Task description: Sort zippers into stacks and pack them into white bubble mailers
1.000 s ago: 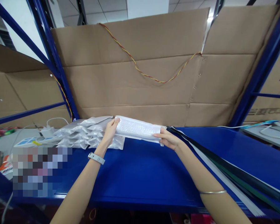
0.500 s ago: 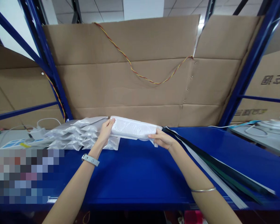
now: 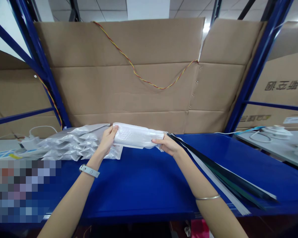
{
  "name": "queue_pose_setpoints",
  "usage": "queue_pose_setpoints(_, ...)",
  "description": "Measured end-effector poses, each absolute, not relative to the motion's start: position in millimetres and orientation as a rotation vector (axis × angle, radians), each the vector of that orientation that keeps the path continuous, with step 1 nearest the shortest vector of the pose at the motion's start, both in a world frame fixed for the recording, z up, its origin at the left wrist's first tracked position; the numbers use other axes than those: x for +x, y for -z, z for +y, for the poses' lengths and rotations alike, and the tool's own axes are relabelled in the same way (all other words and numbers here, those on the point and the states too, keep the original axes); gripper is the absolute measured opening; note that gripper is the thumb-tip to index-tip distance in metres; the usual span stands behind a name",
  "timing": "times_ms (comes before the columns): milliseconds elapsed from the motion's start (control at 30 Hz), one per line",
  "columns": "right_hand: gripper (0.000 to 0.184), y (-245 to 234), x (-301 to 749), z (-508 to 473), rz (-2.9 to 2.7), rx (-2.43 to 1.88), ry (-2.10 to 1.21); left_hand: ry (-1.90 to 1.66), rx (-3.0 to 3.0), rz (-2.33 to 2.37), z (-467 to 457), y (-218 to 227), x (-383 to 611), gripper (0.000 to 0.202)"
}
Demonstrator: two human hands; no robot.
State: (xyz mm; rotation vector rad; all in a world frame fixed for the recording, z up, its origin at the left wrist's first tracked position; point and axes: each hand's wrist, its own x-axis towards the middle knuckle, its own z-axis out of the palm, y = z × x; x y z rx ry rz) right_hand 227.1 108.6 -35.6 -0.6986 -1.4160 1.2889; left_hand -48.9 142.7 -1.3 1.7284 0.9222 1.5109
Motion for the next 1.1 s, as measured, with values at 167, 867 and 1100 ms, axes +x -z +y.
queue_pose_setpoints(167,0.046,34,242,115,-1.411,-0.753,-1.259,-1.497,1.775,0.934,145,2,-49,0.038)
queue_pose_setpoints(867,0.045,27,297,109,-1.383,-0.867,-1.195,-1.52,1.933,1.064,152,-6,-59,0.035)
queue_pose_setpoints(1100,0.035,40,340,111,-1.275,-0.965,-1.098,-1.568,1.903,1.15,152,-21,-85,0.035)
